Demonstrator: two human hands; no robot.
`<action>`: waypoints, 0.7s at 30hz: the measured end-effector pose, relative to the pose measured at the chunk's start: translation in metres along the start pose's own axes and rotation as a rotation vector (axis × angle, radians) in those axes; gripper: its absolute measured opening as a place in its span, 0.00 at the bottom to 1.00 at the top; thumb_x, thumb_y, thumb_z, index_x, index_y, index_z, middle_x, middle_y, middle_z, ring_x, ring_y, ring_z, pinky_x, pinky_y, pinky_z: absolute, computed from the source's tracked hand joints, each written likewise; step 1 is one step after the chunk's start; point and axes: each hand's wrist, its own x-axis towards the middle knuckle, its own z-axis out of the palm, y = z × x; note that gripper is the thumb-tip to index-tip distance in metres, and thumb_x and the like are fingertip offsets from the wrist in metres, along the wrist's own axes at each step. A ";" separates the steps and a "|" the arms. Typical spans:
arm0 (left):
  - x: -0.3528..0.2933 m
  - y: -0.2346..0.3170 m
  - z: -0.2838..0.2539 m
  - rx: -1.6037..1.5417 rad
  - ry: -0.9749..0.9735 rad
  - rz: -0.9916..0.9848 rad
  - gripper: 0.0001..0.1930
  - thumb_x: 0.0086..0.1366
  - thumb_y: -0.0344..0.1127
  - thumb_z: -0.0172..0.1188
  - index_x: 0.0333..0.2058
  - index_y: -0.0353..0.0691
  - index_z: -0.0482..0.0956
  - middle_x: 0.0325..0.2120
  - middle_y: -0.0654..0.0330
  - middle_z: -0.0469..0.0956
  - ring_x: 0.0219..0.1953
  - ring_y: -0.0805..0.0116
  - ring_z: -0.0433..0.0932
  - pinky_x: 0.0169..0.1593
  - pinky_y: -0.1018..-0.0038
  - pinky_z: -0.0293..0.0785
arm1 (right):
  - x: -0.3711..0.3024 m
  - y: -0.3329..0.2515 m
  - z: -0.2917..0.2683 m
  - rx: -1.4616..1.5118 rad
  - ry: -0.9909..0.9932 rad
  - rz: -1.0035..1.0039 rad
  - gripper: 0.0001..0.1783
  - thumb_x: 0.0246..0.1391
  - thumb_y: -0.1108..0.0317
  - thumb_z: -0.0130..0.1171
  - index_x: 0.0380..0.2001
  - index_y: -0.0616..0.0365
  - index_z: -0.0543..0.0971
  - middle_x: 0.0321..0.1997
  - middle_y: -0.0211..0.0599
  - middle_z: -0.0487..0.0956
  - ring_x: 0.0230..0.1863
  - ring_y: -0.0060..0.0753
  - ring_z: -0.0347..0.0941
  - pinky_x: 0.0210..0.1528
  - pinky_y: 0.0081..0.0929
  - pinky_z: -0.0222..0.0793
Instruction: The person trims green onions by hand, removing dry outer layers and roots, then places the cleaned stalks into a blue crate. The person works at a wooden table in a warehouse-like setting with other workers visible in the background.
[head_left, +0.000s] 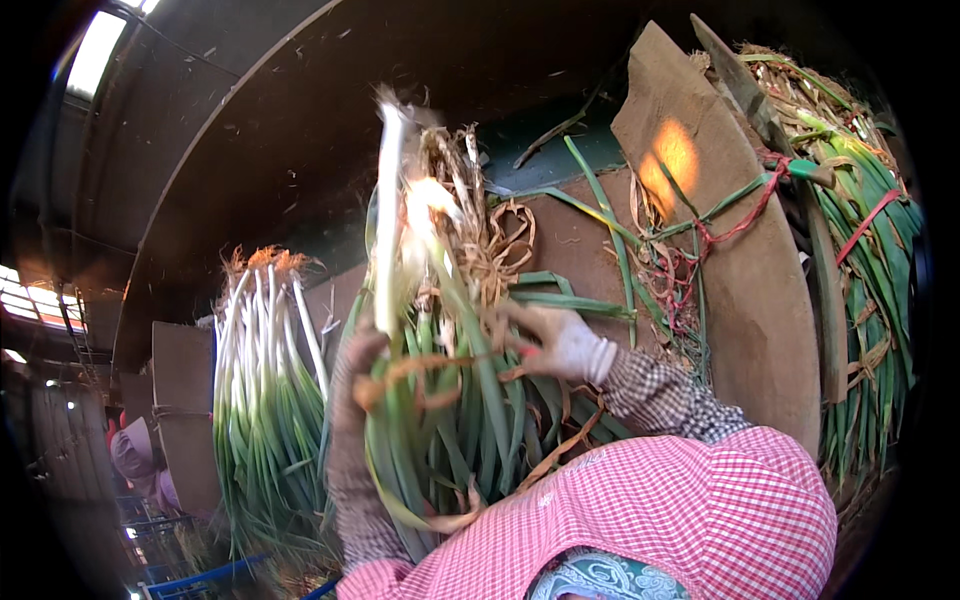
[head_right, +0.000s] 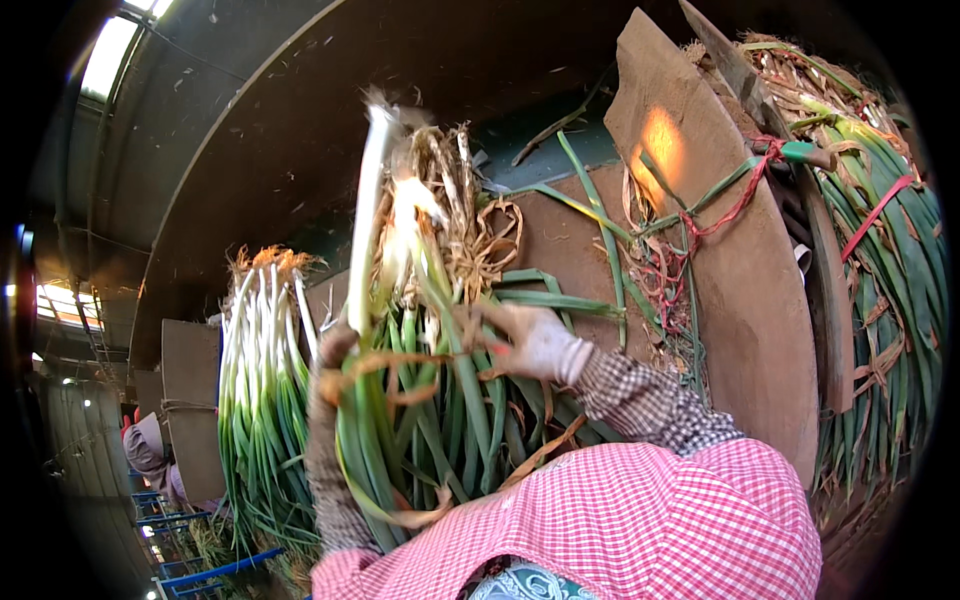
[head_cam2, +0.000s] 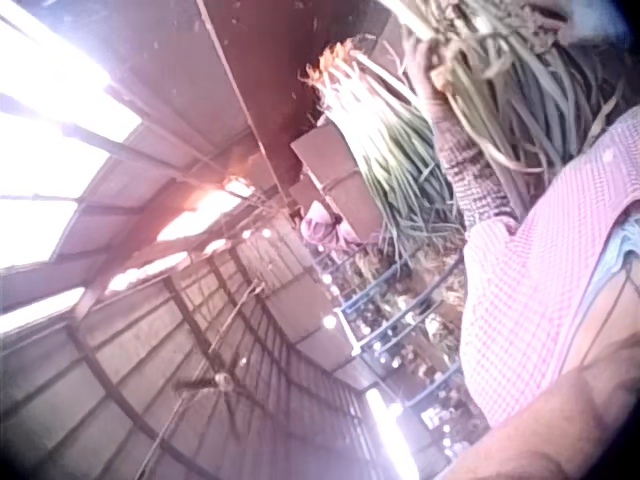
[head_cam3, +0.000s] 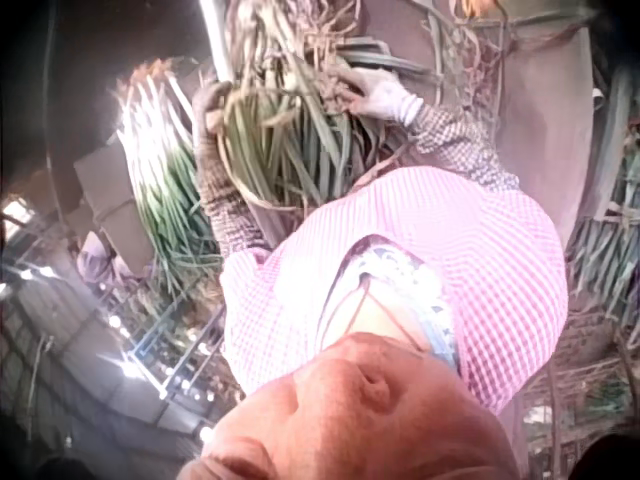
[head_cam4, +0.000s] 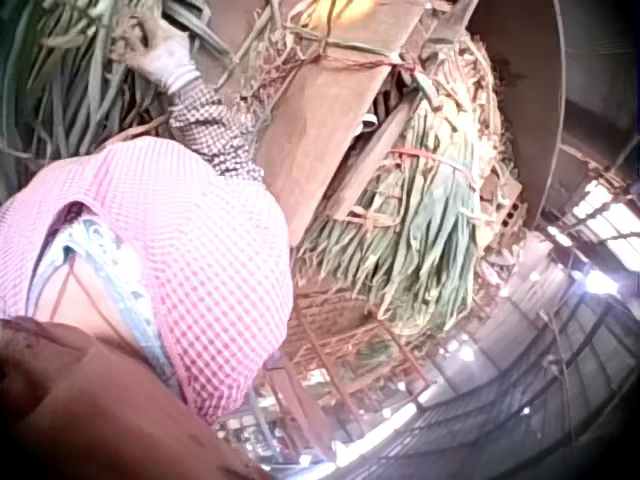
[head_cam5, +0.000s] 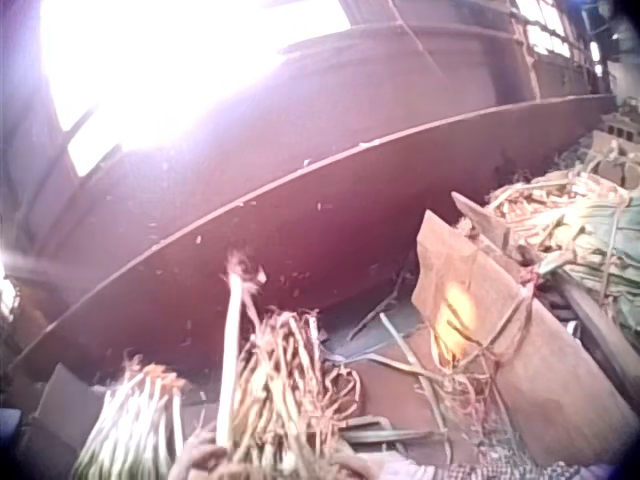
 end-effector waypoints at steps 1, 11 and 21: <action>0.019 0.005 -0.043 0.179 -0.033 0.022 0.17 0.60 0.44 0.69 0.43 0.41 0.81 0.40 0.59 0.79 0.42 0.68 0.78 0.45 0.68 0.80 | -0.018 -0.011 -0.004 -0.008 -0.040 -0.047 0.30 0.49 0.63 0.65 0.57 0.46 0.71 0.38 0.46 0.80 0.40 0.40 0.81 0.42 0.36 0.80; 0.043 0.014 -0.076 -0.624 -0.304 -0.471 0.17 0.61 0.41 0.67 0.43 0.37 0.77 0.39 0.52 0.79 0.40 0.64 0.82 0.37 0.68 0.86 | -0.056 -0.003 -0.004 -0.092 -0.266 0.133 0.42 0.36 0.61 0.65 0.61 0.58 0.71 0.38 0.54 0.79 0.42 0.57 0.78 0.44 0.46 0.74; 0.024 -0.186 -0.014 -0.190 0.353 -0.433 0.08 0.69 0.35 0.57 0.37 0.36 0.77 0.26 0.59 0.76 0.24 0.65 0.75 0.29 0.68 0.74 | -0.040 -0.022 0.009 -0.252 -0.351 0.091 0.29 0.38 0.64 0.64 0.47 0.62 0.72 0.33 0.52 0.81 0.38 0.56 0.80 0.42 0.49 0.75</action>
